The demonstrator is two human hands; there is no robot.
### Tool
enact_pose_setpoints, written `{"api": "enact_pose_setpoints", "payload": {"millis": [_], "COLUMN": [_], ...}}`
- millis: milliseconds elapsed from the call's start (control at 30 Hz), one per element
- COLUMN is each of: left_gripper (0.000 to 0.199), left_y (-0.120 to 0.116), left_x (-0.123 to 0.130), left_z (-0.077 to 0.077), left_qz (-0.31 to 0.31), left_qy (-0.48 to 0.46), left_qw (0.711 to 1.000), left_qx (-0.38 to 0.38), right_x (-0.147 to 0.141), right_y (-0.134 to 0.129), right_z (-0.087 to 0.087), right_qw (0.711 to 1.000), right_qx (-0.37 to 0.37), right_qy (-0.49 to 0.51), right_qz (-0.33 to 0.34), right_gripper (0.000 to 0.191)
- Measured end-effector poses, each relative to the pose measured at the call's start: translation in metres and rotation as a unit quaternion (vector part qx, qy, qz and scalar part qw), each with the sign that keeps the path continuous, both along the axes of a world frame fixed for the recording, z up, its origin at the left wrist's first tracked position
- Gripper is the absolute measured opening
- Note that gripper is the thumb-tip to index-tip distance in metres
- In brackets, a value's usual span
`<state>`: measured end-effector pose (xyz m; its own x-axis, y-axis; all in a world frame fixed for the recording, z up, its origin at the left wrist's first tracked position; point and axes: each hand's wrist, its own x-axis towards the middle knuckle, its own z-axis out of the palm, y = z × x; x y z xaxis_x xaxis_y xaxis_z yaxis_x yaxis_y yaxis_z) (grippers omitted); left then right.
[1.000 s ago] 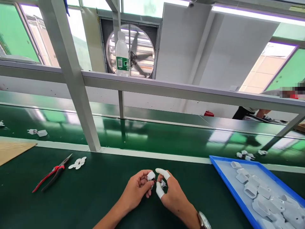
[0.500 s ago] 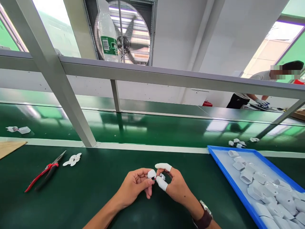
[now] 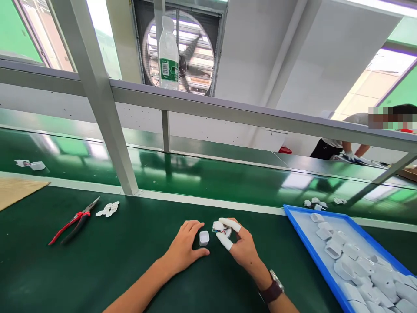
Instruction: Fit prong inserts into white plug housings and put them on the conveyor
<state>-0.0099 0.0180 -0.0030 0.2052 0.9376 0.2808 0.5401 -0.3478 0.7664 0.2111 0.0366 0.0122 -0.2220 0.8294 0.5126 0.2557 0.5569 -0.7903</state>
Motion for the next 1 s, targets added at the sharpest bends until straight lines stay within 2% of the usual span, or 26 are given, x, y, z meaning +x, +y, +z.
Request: {"api": "enact_pose_setpoints", "payload": {"millis": [67, 100, 233, 333, 400, 533, 633, 700, 867, 1000], "left_gripper": [0.033, 0.029, 0.031, 0.036, 0.042, 0.047, 0.047, 0.041, 0.034, 0.032], "left_y": [-0.001, -0.002, -0.007, -0.011, -0.013, -0.015, -0.016, -0.016, -0.018, -0.021], "left_x": [0.003, 0.004, 0.007, 0.008, 0.008, 0.009, 0.009, 0.009, 0.01, 0.012], "left_z": [-0.003, -0.003, 0.002, 0.005, 0.006, 0.007, 0.005, 0.004, 0.007, 0.013], "left_qz": [-0.018, -0.029, -0.038, -0.026, -0.028, -0.051, -0.06, -0.045, 0.005, 0.011], "left_qy": [0.004, -0.01, -0.071, -0.07, -0.076, -0.106, -0.106, -0.093, -0.045, -0.021], "left_qw": [1.0, 0.999, 0.996, 0.996, 0.995, 0.99, 0.987, 0.984, 0.964, 0.955], "left_qx": [0.023, 0.028, 0.045, 0.05, 0.057, 0.078, 0.103, 0.144, 0.263, 0.296], "right_x": [0.002, 0.002, 0.003, 0.003, 0.004, 0.003, 0.0, -0.003, -0.006, -0.004], "right_y": [-0.002, -0.003, -0.01, -0.014, -0.015, -0.017, -0.02, -0.023, -0.032, -0.037], "right_z": [0.005, 0.007, 0.009, 0.005, 0.003, 0.001, 0.003, 0.005, 0.002, -0.002], "right_qw": [0.998, 0.996, 0.989, 0.994, 0.996, 0.996, 0.992, 0.985, 0.959, 0.94], "right_qx": [0.049, 0.072, 0.123, 0.091, 0.066, 0.075, 0.117, 0.166, 0.248, 0.288], "right_qy": [-0.028, -0.044, -0.082, -0.065, -0.057, -0.038, -0.037, -0.047, -0.134, -0.179], "right_qz": [-0.005, -0.002, 0.003, -0.009, 0.007, 0.01, 0.004, 0.001, -0.024, -0.042], "right_gripper": [0.027, 0.027, 0.032, 0.03, 0.025, 0.029, 0.035, 0.041, 0.051, 0.055]}}
